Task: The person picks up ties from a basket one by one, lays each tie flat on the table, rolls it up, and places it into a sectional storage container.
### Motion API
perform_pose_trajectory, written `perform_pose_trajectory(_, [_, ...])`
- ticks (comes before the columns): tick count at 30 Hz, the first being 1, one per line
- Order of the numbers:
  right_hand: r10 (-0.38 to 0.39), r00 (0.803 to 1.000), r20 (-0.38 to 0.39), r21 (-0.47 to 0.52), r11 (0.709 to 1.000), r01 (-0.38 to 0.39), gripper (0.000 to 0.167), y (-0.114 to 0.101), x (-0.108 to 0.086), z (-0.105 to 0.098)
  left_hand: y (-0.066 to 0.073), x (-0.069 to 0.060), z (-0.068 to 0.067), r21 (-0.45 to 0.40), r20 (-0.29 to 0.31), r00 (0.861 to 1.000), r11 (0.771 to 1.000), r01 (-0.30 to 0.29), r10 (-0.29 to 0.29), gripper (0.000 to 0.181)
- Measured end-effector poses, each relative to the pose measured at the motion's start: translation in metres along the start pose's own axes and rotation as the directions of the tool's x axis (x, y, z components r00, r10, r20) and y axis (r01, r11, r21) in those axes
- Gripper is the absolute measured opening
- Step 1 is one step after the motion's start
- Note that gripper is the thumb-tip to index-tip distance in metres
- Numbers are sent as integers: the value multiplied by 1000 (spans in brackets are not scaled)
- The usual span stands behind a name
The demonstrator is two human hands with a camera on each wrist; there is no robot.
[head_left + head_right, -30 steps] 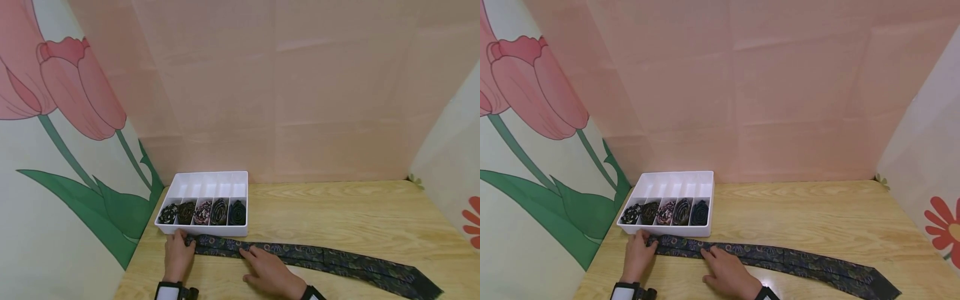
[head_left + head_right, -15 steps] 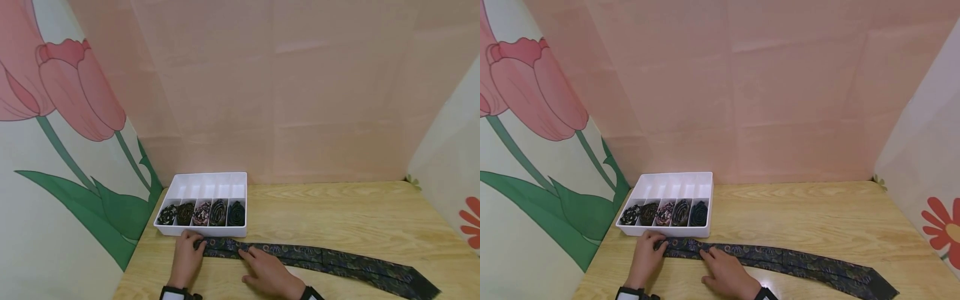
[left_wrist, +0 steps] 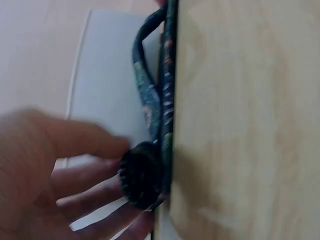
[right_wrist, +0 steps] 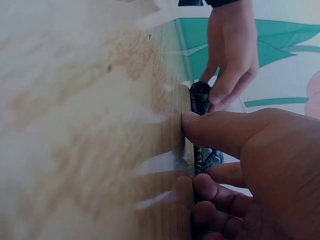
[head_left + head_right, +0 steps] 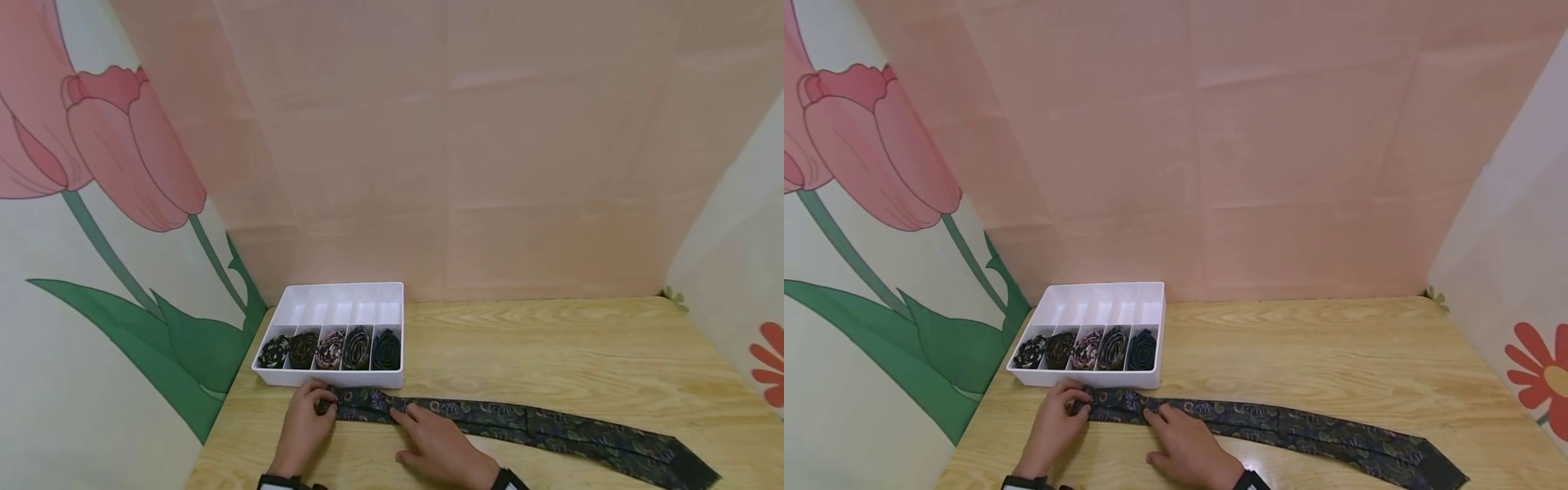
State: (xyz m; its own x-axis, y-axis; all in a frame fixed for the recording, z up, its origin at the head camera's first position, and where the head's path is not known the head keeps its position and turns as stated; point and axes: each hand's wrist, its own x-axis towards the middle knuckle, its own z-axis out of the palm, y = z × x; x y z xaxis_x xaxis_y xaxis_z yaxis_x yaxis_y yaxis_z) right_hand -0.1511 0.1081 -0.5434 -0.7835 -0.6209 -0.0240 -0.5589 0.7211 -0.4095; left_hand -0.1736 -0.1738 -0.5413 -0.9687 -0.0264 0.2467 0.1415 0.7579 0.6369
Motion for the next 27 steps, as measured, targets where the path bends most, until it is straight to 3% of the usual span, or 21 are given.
perform_pose_trajectory(6, [0,1000,-1,-2,1000,0,68,0,2,2,-10,-4,-9,-31,99,991,996,-88,90,28])
perform_pose_trajectory(9, [-2,1000,0,-2,1000,2,68,0,2,2,-13,-5,-11,-42,123,987,995,-95,99,27])
perform_pose_trajectory(13, [-4,1000,-2,1,1000,4,68,0,2,1,-16,-4,-12,-40,140,979,989,-146,150,24])
perform_pose_trajectory(21, [-12,1000,1,-18,1000,12,64,-3,6,-3,-14,2,-6,25,211,934,953,-301,290,22])
perform_pose_trajectory(24, [-53,995,-87,-88,995,45,46,-10,11,-3,-9,4,-4,62,202,919,932,-356,338,22])
perform_pose_trajectory(27, [-173,957,-234,-218,968,122,29,-19,22,0,-6,7,-2,86,197,907,916,-393,371,22])
